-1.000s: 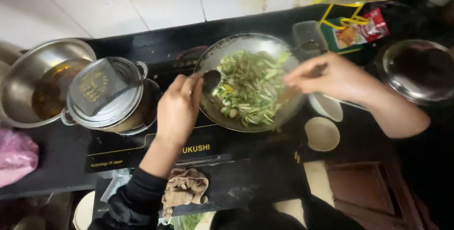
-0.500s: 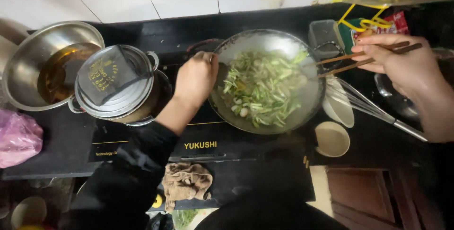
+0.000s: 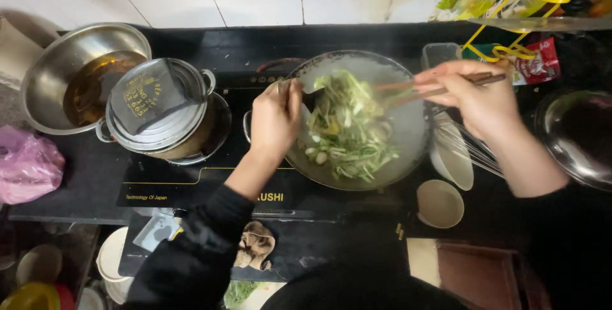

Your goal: Stir-fry vegetables in a wok and add seasoning.

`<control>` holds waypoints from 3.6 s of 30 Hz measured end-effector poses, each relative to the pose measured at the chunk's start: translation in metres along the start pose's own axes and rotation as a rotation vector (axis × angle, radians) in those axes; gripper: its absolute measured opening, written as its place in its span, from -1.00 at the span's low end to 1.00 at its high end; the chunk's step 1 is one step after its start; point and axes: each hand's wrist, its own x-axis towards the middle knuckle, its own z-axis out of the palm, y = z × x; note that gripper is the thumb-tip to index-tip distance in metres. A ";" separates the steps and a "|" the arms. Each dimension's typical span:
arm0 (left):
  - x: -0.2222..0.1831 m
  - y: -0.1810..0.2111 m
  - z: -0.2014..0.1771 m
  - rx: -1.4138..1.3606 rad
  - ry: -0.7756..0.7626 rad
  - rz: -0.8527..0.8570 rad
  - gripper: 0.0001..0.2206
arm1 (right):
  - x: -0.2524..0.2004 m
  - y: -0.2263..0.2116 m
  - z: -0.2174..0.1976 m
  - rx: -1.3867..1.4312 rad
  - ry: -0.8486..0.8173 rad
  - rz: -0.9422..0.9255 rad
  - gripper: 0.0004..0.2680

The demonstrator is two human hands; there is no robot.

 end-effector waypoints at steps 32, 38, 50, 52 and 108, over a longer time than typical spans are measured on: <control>-0.063 -0.015 0.027 0.042 0.035 -0.332 -0.67 | -0.044 0.102 0.019 0.334 0.252 0.152 -0.96; -0.047 0.031 -0.010 0.120 0.043 0.034 -0.81 | -0.055 0.027 0.017 0.076 0.106 -0.115 -0.86; -0.050 0.031 -0.046 0.503 -0.219 0.334 -0.88 | -0.051 -0.044 -0.022 -0.310 0.017 0.183 -0.88; -0.055 0.021 -0.037 0.395 -0.248 0.071 -0.82 | -0.057 -0.022 -0.022 -0.258 0.001 0.187 -0.88; -0.051 -0.048 0.019 0.201 -0.222 -0.345 -0.38 | -0.042 0.065 -0.011 0.034 0.223 0.364 -0.89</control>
